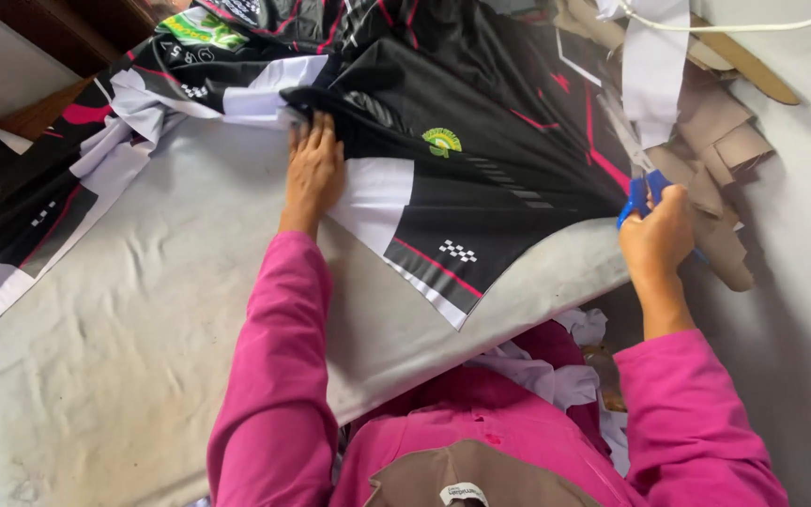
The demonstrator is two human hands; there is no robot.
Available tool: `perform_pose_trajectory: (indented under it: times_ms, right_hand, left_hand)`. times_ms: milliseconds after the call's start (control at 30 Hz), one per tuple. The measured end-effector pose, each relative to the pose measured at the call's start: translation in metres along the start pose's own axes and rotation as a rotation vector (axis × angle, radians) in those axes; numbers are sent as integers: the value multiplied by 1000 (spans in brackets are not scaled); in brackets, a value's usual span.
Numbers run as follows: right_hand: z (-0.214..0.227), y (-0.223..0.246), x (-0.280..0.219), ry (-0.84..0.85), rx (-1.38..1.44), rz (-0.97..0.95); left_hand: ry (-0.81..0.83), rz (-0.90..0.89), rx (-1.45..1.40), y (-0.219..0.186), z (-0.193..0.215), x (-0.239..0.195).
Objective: Using scissors to cut out printed jersey patterns from a large sheet of fabric
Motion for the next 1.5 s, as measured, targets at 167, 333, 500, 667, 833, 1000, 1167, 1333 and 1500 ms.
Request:
perform_pose_trajectory:
  times_ms: [167,333,500,667,833,1000,1167,1333,1500]
  right_hand:
    - [67,20,-18,203,354,-256]
    - [134,56,-74,517,958,-545]
    - [132,42,-138,906,1241,-428]
    - [146,18,-169,1504,1177,-354]
    - [174,17,-157,1841,968,-308]
    - [166,27,-155,1918,983,-461]
    - [164,46,-149,1858,984,-417]
    - [162,52,-145,1760,922,-397]
    - [164,55,-143,1704,909,-423]
  left_hand:
    - [122,124,21,-14,14,3]
    - [-84,-202,-62,-132,73,-73]
    - [543,-325,-377,-223,107,-178]
    - [280,-250,-503,-223,105,-196]
    - [142,-191,-396,-229,115,-197]
    - [3,-206,-375,-230,120,-195]
    - [1,-206,-378,-230,121,-196]
    - [-21,-214,-367,-230,123,-194]
    - [-26,-203,-374,-231,126,-192]
Point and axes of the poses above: each hand's wrist, its own x-axis towards the middle knuckle, its own z-axis out of the back of the hand, y = z × x, the point moved 1 cm from there along x, towards the middle knuckle, and after that the axes turned 7 degrees about -x, right-handed, at the moved point
